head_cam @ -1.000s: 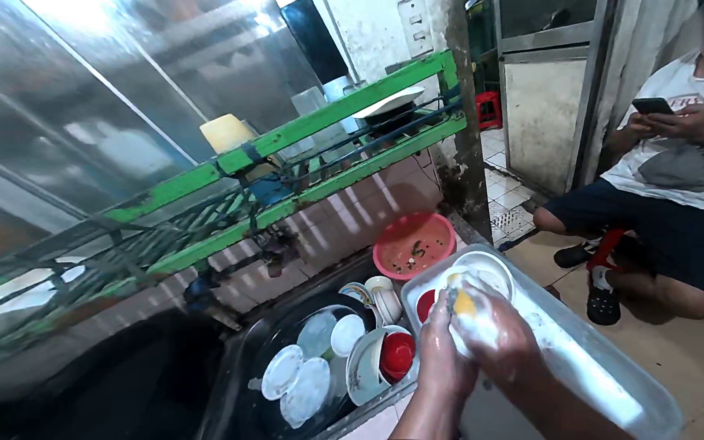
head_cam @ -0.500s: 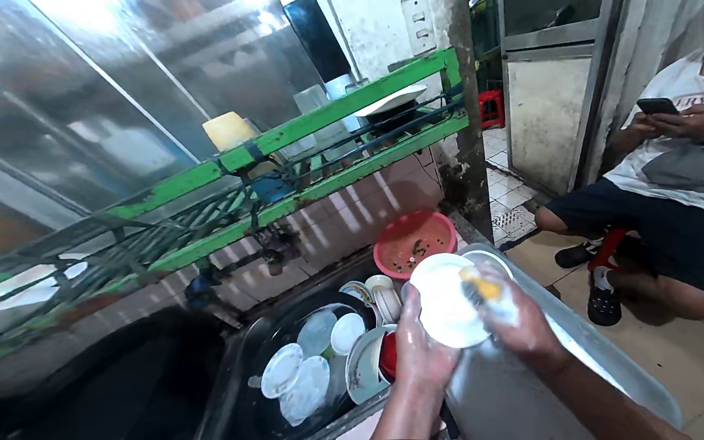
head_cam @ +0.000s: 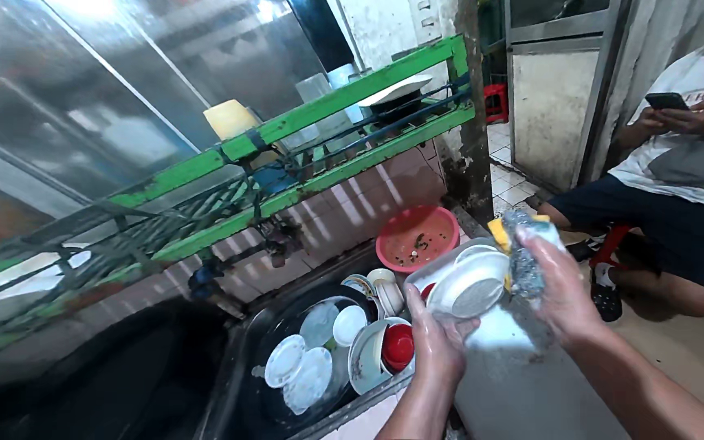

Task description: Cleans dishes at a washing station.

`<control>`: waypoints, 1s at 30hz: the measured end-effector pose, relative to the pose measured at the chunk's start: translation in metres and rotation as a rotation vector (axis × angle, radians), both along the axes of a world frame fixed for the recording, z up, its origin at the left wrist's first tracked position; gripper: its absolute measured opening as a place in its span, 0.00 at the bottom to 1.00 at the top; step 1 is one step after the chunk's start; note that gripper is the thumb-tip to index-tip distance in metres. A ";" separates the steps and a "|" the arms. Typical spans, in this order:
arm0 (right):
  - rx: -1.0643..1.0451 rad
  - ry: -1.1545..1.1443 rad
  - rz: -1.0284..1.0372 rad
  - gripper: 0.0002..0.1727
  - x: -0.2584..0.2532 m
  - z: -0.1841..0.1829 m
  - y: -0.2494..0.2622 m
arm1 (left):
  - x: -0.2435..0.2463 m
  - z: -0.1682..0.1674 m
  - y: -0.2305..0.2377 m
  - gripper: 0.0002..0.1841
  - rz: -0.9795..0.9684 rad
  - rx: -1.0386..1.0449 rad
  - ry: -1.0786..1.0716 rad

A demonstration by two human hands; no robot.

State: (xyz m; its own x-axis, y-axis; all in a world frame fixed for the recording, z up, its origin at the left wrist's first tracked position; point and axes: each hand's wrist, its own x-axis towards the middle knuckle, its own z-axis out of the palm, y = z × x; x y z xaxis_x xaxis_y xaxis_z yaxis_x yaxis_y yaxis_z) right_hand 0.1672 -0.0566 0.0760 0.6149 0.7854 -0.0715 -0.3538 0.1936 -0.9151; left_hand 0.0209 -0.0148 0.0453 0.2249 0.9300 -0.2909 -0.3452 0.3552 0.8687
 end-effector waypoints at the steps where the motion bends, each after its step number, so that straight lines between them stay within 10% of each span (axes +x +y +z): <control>1: 0.044 0.016 0.048 0.24 0.003 0.005 -0.004 | -0.002 0.002 0.008 0.48 -0.055 -0.141 -0.093; 6: -0.309 -0.376 0.341 0.20 0.034 -0.021 0.002 | -0.007 0.019 0.010 0.13 0.037 -0.262 -0.257; 9: -0.466 -0.821 0.330 0.21 0.015 -0.048 0.013 | 0.003 -0.002 0.004 0.11 0.014 -0.059 -0.025; 12: -0.187 -1.224 0.305 0.24 -0.031 -0.064 -0.005 | 0.001 -0.019 0.010 0.14 -0.014 0.153 0.142; 15: 0.098 -1.431 0.194 0.20 -0.031 -0.085 -0.019 | -0.007 -0.008 0.024 0.15 0.037 0.064 -0.132; 20: -0.233 -1.305 0.361 0.23 0.015 -0.062 -0.002 | -0.010 -0.011 0.016 0.16 -0.083 0.050 -0.143; 26: 0.197 -1.507 0.293 0.18 -0.032 -0.073 -0.018 | -0.022 -0.004 0.029 0.16 -0.005 0.043 -0.134; 30: -0.089 -1.489 0.467 0.19 0.007 -0.059 0.001 | -0.034 -0.009 0.030 0.17 -0.072 0.043 -0.171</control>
State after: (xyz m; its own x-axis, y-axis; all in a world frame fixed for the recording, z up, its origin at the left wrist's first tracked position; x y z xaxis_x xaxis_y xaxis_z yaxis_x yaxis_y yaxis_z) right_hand 0.1744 -0.0561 0.0174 -0.1159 0.9462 0.3021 0.8359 0.2572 -0.4848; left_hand -0.0131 0.0150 0.0362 0.3343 0.9204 -0.2028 -0.4643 0.3481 0.8144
